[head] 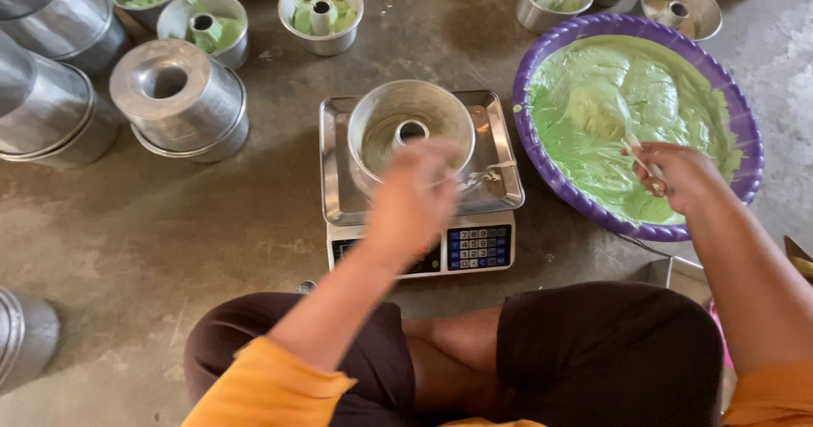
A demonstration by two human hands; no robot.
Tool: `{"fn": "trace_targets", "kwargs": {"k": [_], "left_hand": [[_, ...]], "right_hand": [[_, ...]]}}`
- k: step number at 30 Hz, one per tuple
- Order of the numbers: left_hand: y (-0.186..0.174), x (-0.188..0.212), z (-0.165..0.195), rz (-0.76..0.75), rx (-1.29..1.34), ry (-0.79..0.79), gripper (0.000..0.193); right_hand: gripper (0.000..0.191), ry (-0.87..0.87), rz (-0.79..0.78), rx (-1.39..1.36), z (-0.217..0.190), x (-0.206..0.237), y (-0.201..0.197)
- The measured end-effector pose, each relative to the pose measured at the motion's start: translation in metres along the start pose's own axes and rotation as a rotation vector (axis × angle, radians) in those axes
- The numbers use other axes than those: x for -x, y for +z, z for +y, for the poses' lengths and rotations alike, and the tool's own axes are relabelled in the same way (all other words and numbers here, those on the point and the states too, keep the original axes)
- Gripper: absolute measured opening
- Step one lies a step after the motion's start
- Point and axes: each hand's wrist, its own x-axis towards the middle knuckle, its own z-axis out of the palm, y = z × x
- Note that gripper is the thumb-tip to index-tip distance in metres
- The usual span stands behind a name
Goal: The person scoops green batter from a large purple bowl into metal cake molds placed on a digital scale. They adjust the amount to reach a target weight, then move the filled mold aside and repeat the process with additional molds.
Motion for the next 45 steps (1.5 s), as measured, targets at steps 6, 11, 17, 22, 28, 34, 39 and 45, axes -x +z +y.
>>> {"fn": "trace_targets", "kwargs": {"k": [6,11,17,22,28,34,39,45], "left_hand": [[-0.082,0.022,-0.102,0.426,0.183,-0.421,0.025],[-0.051,0.017,-0.180,0.327,0.275,-0.625,0.027],[-0.037,0.015,-0.196,0.257,0.565,-0.775,0.029],[-0.038,0.009,-0.192,0.170,0.565,-0.845,0.025],[-0.040,0.004,-0.188,0.133,0.556,-0.866,0.021],[-0.037,0.005,-0.183,0.134,0.613,-0.890,0.021],[-0.037,0.007,-0.180,0.134,0.637,-0.921,0.020],[-0.036,0.009,-0.175,0.105,0.656,-0.929,0.019]], "right_hand": [[0.035,-0.284,-0.113,0.052,-0.072,0.037,0.043],[0.027,-0.537,-0.088,0.349,-0.105,0.086,0.111],[0.016,-1.271,0.160,0.708,-0.086,0.150,0.200],[0.008,-1.375,0.187,0.866,-0.081,0.172,0.236],[0.015,-1.549,0.227,0.810,-0.072,0.169,0.243],[0.021,-1.545,0.201,0.836,-0.058,0.161,0.249],[0.018,-1.497,0.174,0.848,-0.055,0.164,0.251],[0.013,-1.323,0.091,0.733,-0.052,0.156,0.254]]}}
